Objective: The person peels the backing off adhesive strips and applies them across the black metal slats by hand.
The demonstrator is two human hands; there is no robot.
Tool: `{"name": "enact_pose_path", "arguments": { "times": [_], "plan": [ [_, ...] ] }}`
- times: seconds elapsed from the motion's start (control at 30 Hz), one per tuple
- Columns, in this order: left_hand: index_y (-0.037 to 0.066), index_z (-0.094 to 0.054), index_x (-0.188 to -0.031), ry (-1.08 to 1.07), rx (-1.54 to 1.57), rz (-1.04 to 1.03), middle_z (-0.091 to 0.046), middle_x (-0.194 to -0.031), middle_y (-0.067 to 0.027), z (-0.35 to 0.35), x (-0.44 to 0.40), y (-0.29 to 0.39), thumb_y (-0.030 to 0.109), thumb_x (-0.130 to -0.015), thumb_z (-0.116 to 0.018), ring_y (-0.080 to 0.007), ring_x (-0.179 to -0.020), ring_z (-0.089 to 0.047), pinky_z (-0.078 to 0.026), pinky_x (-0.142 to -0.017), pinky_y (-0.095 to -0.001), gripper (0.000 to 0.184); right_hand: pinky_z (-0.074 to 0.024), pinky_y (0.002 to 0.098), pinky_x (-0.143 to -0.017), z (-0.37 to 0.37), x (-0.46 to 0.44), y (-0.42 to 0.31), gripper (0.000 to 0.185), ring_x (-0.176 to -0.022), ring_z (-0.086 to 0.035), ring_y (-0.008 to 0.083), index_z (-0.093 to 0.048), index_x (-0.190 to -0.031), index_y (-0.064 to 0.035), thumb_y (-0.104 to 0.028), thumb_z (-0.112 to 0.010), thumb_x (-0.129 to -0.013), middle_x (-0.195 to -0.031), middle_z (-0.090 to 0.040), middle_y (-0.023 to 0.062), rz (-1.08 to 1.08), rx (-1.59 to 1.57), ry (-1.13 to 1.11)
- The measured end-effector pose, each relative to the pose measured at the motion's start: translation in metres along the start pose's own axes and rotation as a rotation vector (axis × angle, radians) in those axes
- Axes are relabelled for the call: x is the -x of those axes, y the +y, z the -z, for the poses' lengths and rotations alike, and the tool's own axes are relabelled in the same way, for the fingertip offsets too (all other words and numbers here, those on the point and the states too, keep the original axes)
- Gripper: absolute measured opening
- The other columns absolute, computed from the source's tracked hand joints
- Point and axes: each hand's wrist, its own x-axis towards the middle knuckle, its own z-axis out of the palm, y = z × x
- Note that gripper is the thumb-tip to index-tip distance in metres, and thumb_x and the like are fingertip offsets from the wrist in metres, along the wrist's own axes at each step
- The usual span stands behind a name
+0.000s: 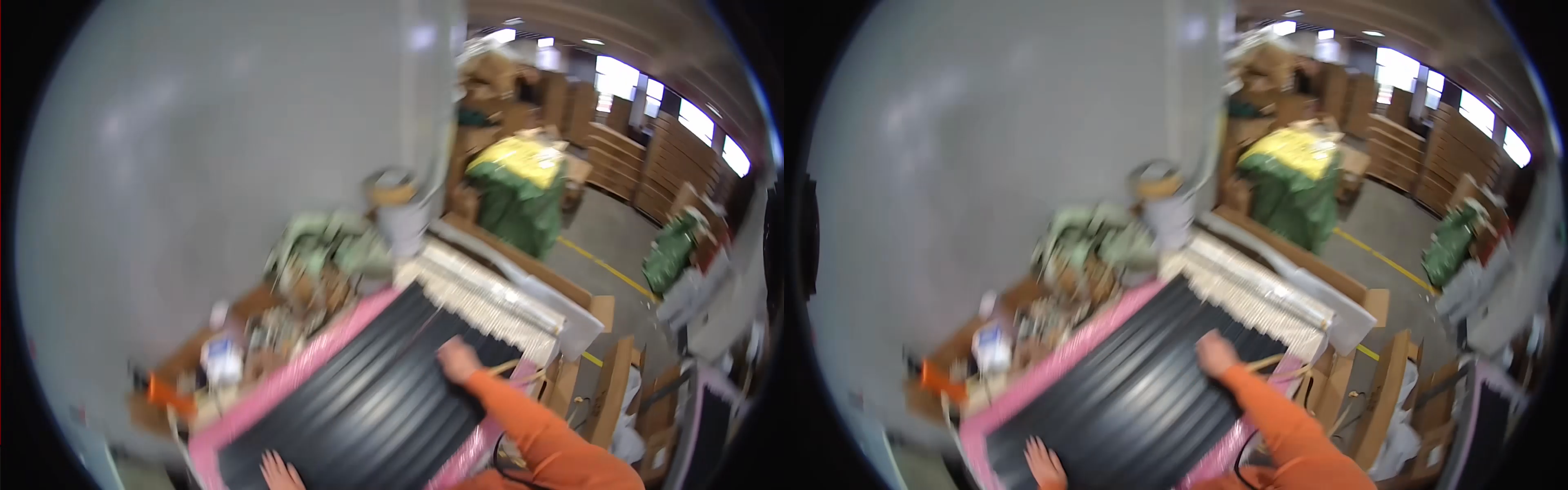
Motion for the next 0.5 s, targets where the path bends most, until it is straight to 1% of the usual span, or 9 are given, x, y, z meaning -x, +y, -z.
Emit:
{"name": "enact_pose_path", "arguments": {
  "times": [0.03, 0.1, 0.17, 0.27, 0.3, 0.33, 0.37, 0.47, 0.5],
  "plan": [
    [-0.003, -0.038, -0.133, 0.032, -0.120, 0.019, -0.039, -0.137, -0.0211, 0.005, 0.010, -0.035, 0.017, -0.092, -0.039, -0.0384, -0.130, -0.031, -0.019, -0.109, -0.0486, 0.045, -0.0511, 0.0409, -0.056, 0.000, 0.016, 0.035, 0.020, -0.066, -0.061, 0.0313, -0.061, -0.084, -0.0026, -0.018, -0.048, -0.086, -0.080, -0.060, 0.0189, 0.057, 0.118, 0.090],
    [-0.002, -0.039, -0.132, -0.020, -0.129, 0.024, -0.041, -0.136, -0.0189, 0.050, 0.017, -0.054, 0.018, -0.093, -0.041, -0.0360, -0.130, -0.033, -0.022, -0.108, -0.0474, 0.044, -0.0515, 0.0363, -0.065, -0.004, 0.073, 0.144, 0.028, -0.073, -0.062, 0.0261, -0.056, -0.108, -0.0012, -0.020, -0.047, -0.089, -0.096, -0.062, 0.0154, -0.432, -1.253, -0.082],
    [-0.002, -0.051, -0.122, 0.138, -0.075, 0.100, -0.044, -0.132, -0.0215, 0.022, 0.047, -0.114, 0.013, -0.090, -0.048, -0.0374, -0.122, -0.042, -0.031, -0.104, -0.0448, 0.035, -0.0495, 0.0304, -0.055, 0.088, 0.110, 0.117, 0.022, -0.064, -0.060, 0.0197, -0.052, -0.105, -0.0035, -0.020, -0.048, -0.090, -0.094, -0.064, 0.0132, -0.736, -1.015, 0.540],
    [-0.003, -0.057, -0.114, 0.165, 0.043, 0.234, -0.045, -0.129, -0.0241, 0.014, 0.072, -0.154, 0.015, -0.091, -0.048, -0.0388, -0.118, -0.044, -0.035, -0.101, -0.0424, 0.031, -0.0472, 0.0260, -0.048, 0.172, 0.187, 0.254, 0.019, -0.062, -0.059, 0.0159, -0.058, -0.088, -0.0038, -0.022, -0.052, -0.086, -0.087, -0.063, 0.0081, -0.736, -0.669, 0.691],
    [-0.003, -0.055, -0.116, 0.244, -0.018, 0.379, -0.045, -0.129, -0.0248, 0.015, 0.079, -0.164, 0.017, -0.091, -0.047, -0.0397, -0.118, -0.044, -0.036, -0.100, -0.0426, 0.033, -0.0483, 0.0265, -0.052, 0.222, 0.208, 0.263, 0.020, -0.063, -0.057, 0.0160, -0.062, -0.086, -0.0039, -0.022, -0.054, -0.084, -0.084, -0.060, 0.0066, -0.741, -0.732, 0.659],
    [-0.003, -0.054, -0.118, 0.326, -0.083, 0.522, -0.044, -0.130, -0.0256, 0.015, 0.081, -0.177, 0.019, -0.092, -0.047, -0.0406, -0.118, -0.044, -0.036, -0.100, -0.0428, 0.034, -0.0475, 0.0275, -0.058, 0.258, 0.226, 0.279, 0.025, -0.069, -0.056, 0.0161, -0.065, -0.087, -0.0049, -0.027, -0.054, -0.084, -0.089, -0.060, 0.0061, -0.707, -0.512, 0.726],
    [0.000, -0.049, -0.125, 0.404, -0.146, 0.612, -0.039, -0.133, -0.0274, 0.015, 0.082, -0.190, 0.025, -0.093, -0.045, -0.0415, -0.121, -0.041, -0.033, -0.102, -0.0423, 0.041, -0.0452, 0.0283, -0.063, 0.300, 0.238, 0.275, 0.028, -0.075, -0.054, 0.0156, -0.066, -0.094, -0.0065, -0.029, -0.051, -0.085, -0.093, -0.060, 0.0052, -0.835, -0.608, 0.781],
    [0.009, -0.043, -0.134, 0.051, -0.338, 0.731, -0.032, -0.143, -0.0197, -0.009, 0.099, -0.241, 0.034, -0.094, -0.037, -0.0369, -0.132, -0.029, -0.027, -0.105, -0.0482, 0.047, -0.0402, 0.0269, -0.067, 0.412, 0.269, 0.302, 0.041, -0.072, -0.048, 0.0122, -0.062, -0.112, -0.0080, -0.040, -0.048, -0.090, -0.092, -0.059, 0.0042, -0.720, -0.503, 0.728],
    [0.012, -0.043, -0.134, 0.018, -0.319, 0.794, -0.032, -0.143, -0.0171, -0.001, 0.091, -0.233, 0.034, -0.094, -0.036, -0.0360, -0.132, -0.028, -0.027, -0.105, -0.0493, 0.046, -0.0448, 0.0265, -0.066, 0.436, 0.262, 0.287, 0.039, -0.071, -0.054, 0.0131, -0.061, -0.107, -0.0011, -0.033, -0.048, -0.089, -0.084, -0.062, 0.0075, -0.694, -0.354, 0.918]
  ]
}}
